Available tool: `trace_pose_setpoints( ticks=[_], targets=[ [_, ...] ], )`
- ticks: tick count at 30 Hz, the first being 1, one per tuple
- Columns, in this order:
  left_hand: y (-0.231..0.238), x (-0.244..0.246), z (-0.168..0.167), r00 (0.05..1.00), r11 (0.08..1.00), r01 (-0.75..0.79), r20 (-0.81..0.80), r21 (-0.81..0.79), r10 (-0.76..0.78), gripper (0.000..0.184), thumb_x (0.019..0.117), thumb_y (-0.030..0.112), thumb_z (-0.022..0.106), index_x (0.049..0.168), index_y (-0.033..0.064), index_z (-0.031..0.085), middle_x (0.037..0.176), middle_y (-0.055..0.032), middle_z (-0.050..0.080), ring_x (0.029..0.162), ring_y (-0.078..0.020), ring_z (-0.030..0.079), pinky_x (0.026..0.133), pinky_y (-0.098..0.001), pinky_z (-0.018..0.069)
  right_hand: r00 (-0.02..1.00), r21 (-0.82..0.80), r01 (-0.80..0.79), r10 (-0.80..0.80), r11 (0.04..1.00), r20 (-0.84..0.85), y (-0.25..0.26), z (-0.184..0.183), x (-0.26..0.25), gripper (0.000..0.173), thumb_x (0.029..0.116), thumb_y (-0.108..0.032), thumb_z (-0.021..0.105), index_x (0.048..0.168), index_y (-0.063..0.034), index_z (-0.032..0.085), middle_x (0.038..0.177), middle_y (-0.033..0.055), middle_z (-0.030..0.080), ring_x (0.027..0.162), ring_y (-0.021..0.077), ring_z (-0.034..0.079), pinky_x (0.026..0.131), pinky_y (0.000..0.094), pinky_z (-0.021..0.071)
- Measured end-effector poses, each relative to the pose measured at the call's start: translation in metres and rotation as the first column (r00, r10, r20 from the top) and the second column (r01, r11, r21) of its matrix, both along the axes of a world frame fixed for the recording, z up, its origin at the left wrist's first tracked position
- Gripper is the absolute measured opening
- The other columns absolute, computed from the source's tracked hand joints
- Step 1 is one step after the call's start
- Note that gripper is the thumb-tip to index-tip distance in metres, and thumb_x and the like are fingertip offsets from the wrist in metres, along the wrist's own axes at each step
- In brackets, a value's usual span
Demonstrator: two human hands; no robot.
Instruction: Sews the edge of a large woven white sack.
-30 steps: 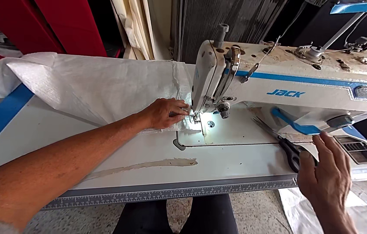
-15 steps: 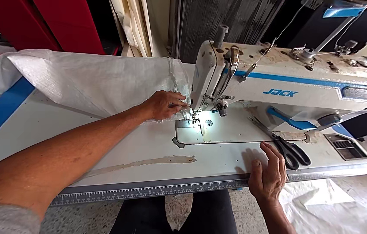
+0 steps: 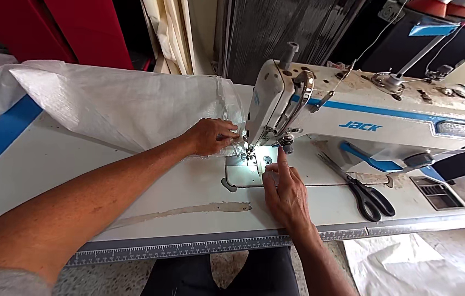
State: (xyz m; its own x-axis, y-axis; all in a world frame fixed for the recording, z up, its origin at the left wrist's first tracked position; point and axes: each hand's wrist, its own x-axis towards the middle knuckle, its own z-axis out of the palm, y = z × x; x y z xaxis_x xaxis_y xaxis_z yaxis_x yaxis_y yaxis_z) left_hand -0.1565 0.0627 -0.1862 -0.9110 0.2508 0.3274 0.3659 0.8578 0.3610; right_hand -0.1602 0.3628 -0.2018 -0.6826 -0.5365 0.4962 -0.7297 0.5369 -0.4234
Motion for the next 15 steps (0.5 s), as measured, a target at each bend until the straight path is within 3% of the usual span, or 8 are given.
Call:
trace_pose_setpoints(
  ticks=[3, 5, 7, 9, 11, 12, 13, 15],
  targets=[
    [-0.002, -0.002, -0.003, 1.000, 1.000, 0.016, -0.026, -0.016, -0.016, 0.034, 0.1036, 0.029, 0.052, 0.121, 0.0131, 0.077, 0.139, -0.0077, 0.066, 0.136, -0.0262, 0.057, 0.116, -0.0473, 0.0424, 0.995, -0.134, -0.098, 0.101, 0.986, 0.012, 0.028, 0.004, 0.032, 0.056, 0.1028, -0.026, 0.046, 0.156, -0.0072, 0.043, 0.115, 0.0040, 0.073, 0.103, 0.0147, 0.070, 0.086, 0.0381, 0.0597],
    [-0.003, -0.002, -0.004, 0.999, 1.000, 0.022, -0.032, -0.023, -0.023, 0.036, 0.1036, 0.029, 0.051, 0.121, 0.0124, 0.077, 0.139, -0.0080, 0.066, 0.136, -0.0270, 0.057, 0.116, -0.0482, 0.0418, 0.958, -0.316, -0.181, 0.240, 0.931, 0.157, 0.059, -0.006, 0.082, 0.036, 0.1036, -0.024, 0.049, 0.130, -0.0058, 0.066, 0.092, 0.0024, 0.073, 0.081, 0.0083, 0.069, 0.072, 0.0306, 0.0604],
    [-0.004, -0.004, -0.005, 1.000, 1.000, 0.022, -0.016, -0.016, -0.022, 0.035, 0.1040, 0.029, 0.051, 0.122, 0.0127, 0.077, 0.141, -0.0072, 0.065, 0.137, -0.0268, 0.056, 0.117, -0.0486, 0.0409, 0.731, -0.480, -0.125, 0.407, 0.868, 0.547, 0.088, -0.042, 0.126, 0.027, 0.1049, -0.016, 0.048, 0.103, -0.0058, 0.072, 0.077, -0.0012, 0.071, 0.067, 0.0036, 0.067, 0.064, 0.0248, 0.0588],
    [-0.005, -0.005, -0.003, 1.000, 1.000, 0.009, 0.004, 0.008, -0.009, 0.033, 0.1036, 0.027, 0.053, 0.121, 0.0130, 0.077, 0.140, -0.0067, 0.065, 0.136, -0.0245, 0.057, 0.116, -0.0467, 0.0419, 0.336, -0.542, 0.327, 0.442, 0.774, 0.832, 0.093, -0.099, 0.137, 0.041, 0.1025, -0.009, 0.028, 0.097, -0.0025, 0.067, 0.069, -0.0007, 0.069, 0.057, 0.0062, 0.062, 0.052, 0.0242, 0.0520],
    [-0.003, -0.005, 0.005, 0.998, 0.998, -0.027, 0.054, 0.057, 0.024, 0.029, 0.1026, 0.025, 0.055, 0.116, 0.0109, 0.077, 0.134, -0.0067, 0.069, 0.130, -0.0206, 0.062, 0.112, -0.0446, 0.0462, 0.060, -0.344, 0.805, 0.511, 0.484, 0.858, 0.076, -0.135, 0.115, 0.058, 0.1087, -0.044, 0.008, 0.104, -0.0130, 0.057, 0.078, 0.0011, 0.071, 0.065, 0.0119, 0.068, 0.053, 0.0293, 0.0545],
    [-0.001, -0.008, 0.009, 0.998, 0.996, -0.049, 0.053, 0.071, 0.046, 0.027, 0.1017, 0.023, 0.057, 0.113, 0.0087, 0.077, 0.127, -0.0080, 0.072, 0.122, -0.0208, 0.066, 0.107, -0.0452, 0.0502, 0.023, -0.264, 0.910, 0.597, 0.319, 0.802, 0.068, -0.144, 0.097, 0.064, 0.1054, -0.059, 0.008, 0.112, -0.0181, 0.056, 0.089, 0.0030, 0.073, 0.078, 0.0170, 0.071, 0.061, 0.0382, 0.0580],
    [0.003, -0.011, 0.013, 0.997, 0.995, -0.071, 0.042, 0.071, 0.069, 0.024, 0.1006, 0.021, 0.058, 0.112, 0.0067, 0.075, 0.119, -0.0101, 0.072, 0.114, -0.0228, 0.068, 0.101, -0.0472, 0.0526, 0.030, -0.202, 0.959, 0.638, 0.198, 0.769, 0.060, -0.144, 0.081, 0.068, 0.1031, -0.065, 0.010, 0.120, -0.0185, 0.056, 0.098, 0.0063, 0.072, 0.088, 0.0216, 0.071, 0.069, 0.0468, 0.0589],
    [0.013, -0.018, 0.018, 0.997, 0.996, -0.080, 0.016, 0.031, 0.079, 0.029, 0.0960, 0.016, 0.059, 0.120, 0.0035, 0.070, 0.127, -0.0145, 0.067, 0.124, -0.0301, 0.060, 0.105, -0.0522, 0.0469, 0.045, -0.127, 0.988, 0.641, 0.083, 0.766, 0.042, -0.112, 0.053, 0.063, 0.1093, -0.048, 0.002, 0.146, -0.0113, 0.037, 0.124, 0.0142, 0.056, 0.109, 0.0255, 0.057, 0.088, 0.0511, 0.0506]
  ],
)
